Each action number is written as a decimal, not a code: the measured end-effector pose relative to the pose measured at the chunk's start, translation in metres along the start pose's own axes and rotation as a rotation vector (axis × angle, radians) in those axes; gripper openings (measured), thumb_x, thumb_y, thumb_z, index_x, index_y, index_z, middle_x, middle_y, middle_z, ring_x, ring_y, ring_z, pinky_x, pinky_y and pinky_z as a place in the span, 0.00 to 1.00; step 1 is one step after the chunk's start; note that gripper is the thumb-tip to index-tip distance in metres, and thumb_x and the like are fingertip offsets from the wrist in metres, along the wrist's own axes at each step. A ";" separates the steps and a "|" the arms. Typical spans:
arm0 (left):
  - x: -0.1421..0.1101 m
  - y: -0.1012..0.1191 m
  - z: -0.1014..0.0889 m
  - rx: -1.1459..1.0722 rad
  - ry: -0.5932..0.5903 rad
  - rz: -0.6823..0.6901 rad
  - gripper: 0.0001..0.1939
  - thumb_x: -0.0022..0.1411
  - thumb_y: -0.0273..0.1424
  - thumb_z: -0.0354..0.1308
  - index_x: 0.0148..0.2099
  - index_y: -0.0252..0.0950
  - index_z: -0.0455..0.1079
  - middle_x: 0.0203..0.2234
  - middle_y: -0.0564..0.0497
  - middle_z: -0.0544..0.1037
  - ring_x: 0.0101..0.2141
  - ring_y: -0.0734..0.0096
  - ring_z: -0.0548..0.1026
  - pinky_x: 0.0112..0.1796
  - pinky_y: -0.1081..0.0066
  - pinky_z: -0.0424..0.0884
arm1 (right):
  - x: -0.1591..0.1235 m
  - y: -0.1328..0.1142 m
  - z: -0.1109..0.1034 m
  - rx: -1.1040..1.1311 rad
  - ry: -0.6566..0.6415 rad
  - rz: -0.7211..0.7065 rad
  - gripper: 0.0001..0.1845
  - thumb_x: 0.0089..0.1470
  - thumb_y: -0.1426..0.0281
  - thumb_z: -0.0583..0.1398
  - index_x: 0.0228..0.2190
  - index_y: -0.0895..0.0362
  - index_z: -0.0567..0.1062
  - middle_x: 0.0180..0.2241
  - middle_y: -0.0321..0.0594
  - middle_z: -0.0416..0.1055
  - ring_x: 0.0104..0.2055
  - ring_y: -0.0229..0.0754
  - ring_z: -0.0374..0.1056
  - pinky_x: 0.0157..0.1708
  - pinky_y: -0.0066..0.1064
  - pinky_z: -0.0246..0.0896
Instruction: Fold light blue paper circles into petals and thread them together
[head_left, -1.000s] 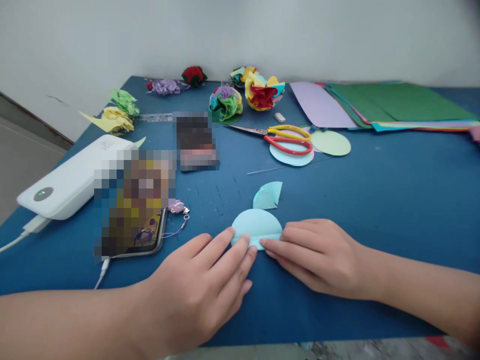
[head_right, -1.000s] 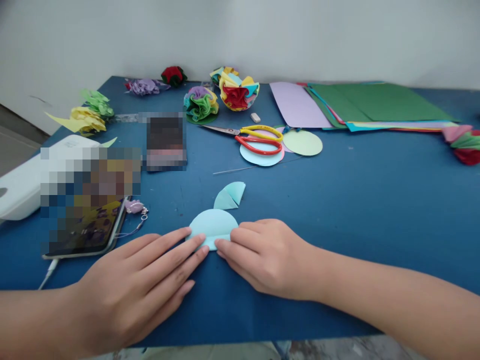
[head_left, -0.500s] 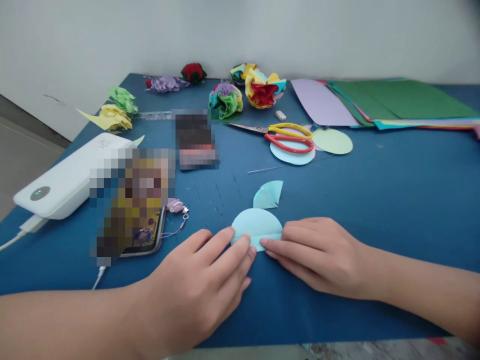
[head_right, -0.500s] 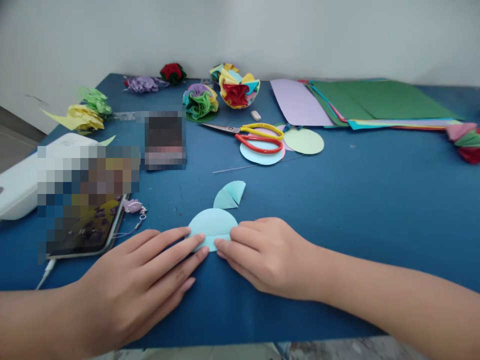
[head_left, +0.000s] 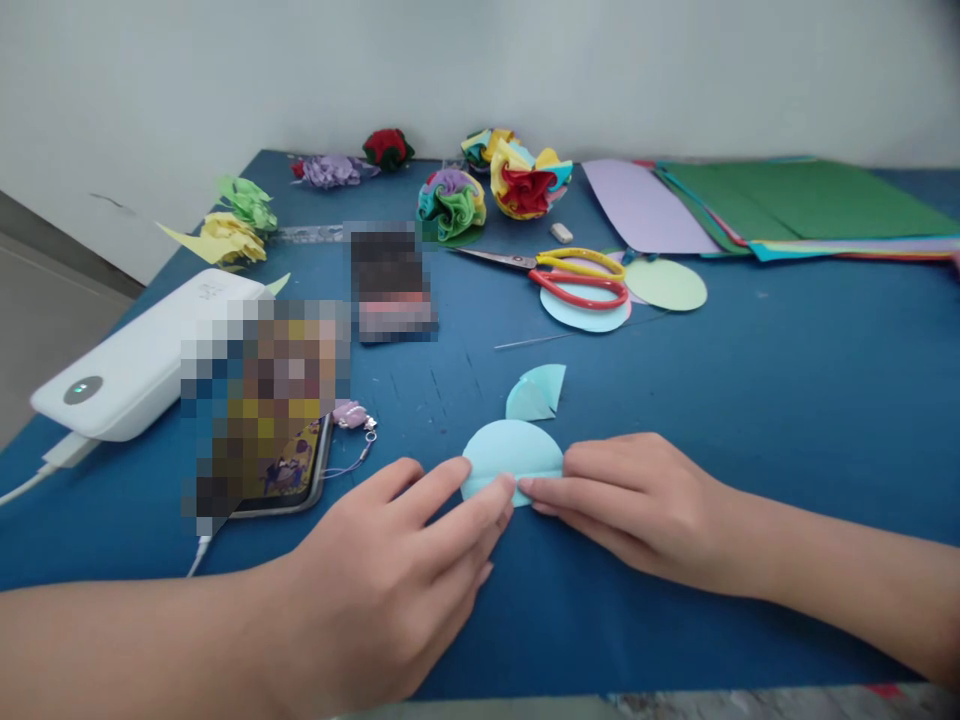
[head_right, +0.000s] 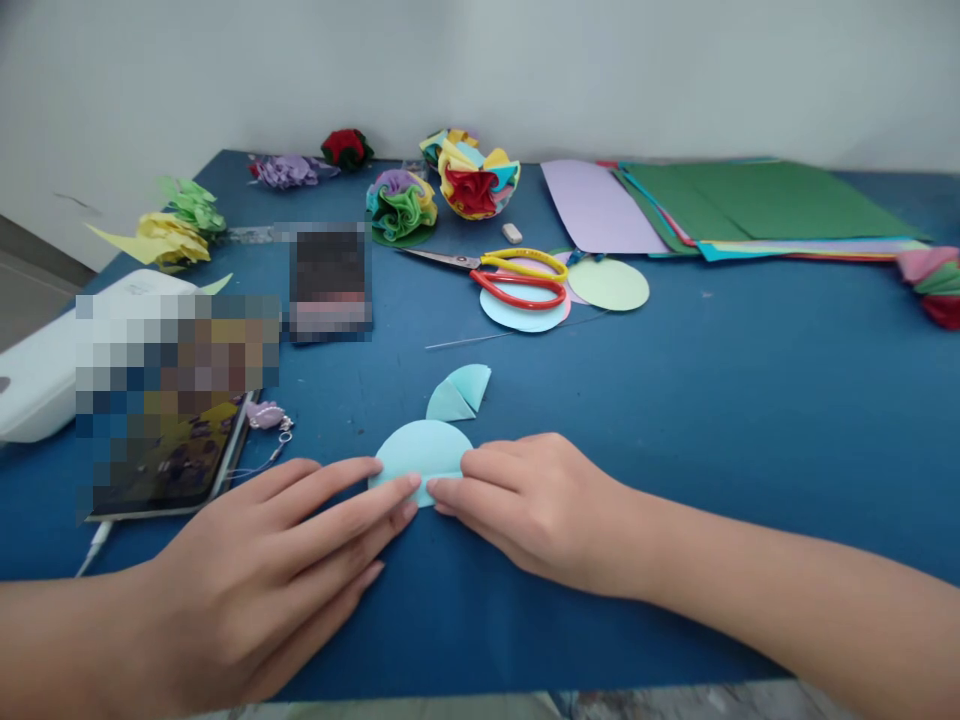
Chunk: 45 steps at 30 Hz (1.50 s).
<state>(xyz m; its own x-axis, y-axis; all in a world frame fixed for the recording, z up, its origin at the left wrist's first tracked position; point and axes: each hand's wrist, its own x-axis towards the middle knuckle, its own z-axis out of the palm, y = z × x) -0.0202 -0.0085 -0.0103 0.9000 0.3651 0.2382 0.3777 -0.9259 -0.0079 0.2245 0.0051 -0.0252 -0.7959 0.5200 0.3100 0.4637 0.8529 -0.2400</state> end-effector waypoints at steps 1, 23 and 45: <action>-0.001 0.000 0.000 0.006 -0.003 0.004 0.16 0.61 0.24 0.48 0.49 0.32 0.70 0.50 0.44 0.70 0.44 0.52 0.70 0.34 0.59 0.69 | 0.000 0.000 0.000 -0.004 0.000 -0.003 0.10 0.59 0.73 0.52 0.40 0.61 0.71 0.22 0.35 0.63 0.22 0.34 0.55 0.21 0.28 0.47; -0.004 0.006 0.000 0.074 0.159 0.011 0.12 0.61 0.22 0.48 0.31 0.29 0.73 0.35 0.40 0.77 0.36 0.53 0.74 0.30 0.59 0.69 | -0.001 -0.005 -0.006 -0.105 0.090 -0.183 0.11 0.55 0.67 0.56 0.27 0.61 0.72 0.16 0.35 0.65 0.19 0.35 0.59 0.18 0.31 0.52; 0.009 0.000 -0.006 -0.640 0.180 -0.494 0.26 0.59 0.29 0.54 0.58 0.31 0.53 0.48 0.41 0.66 0.48 0.63 0.66 0.47 0.65 0.66 | 0.004 -0.005 -0.002 0.011 0.064 -0.245 0.09 0.57 0.77 0.52 0.37 0.59 0.71 0.41 0.41 0.73 0.47 0.45 0.63 0.44 0.41 0.57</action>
<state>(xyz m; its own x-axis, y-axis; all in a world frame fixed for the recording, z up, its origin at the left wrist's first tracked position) -0.0135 -0.0063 -0.0029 0.5942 0.7732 0.2214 0.4744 -0.5592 0.6799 0.2199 0.0031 -0.0211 -0.8577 0.3003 0.4172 0.2557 0.9533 -0.1606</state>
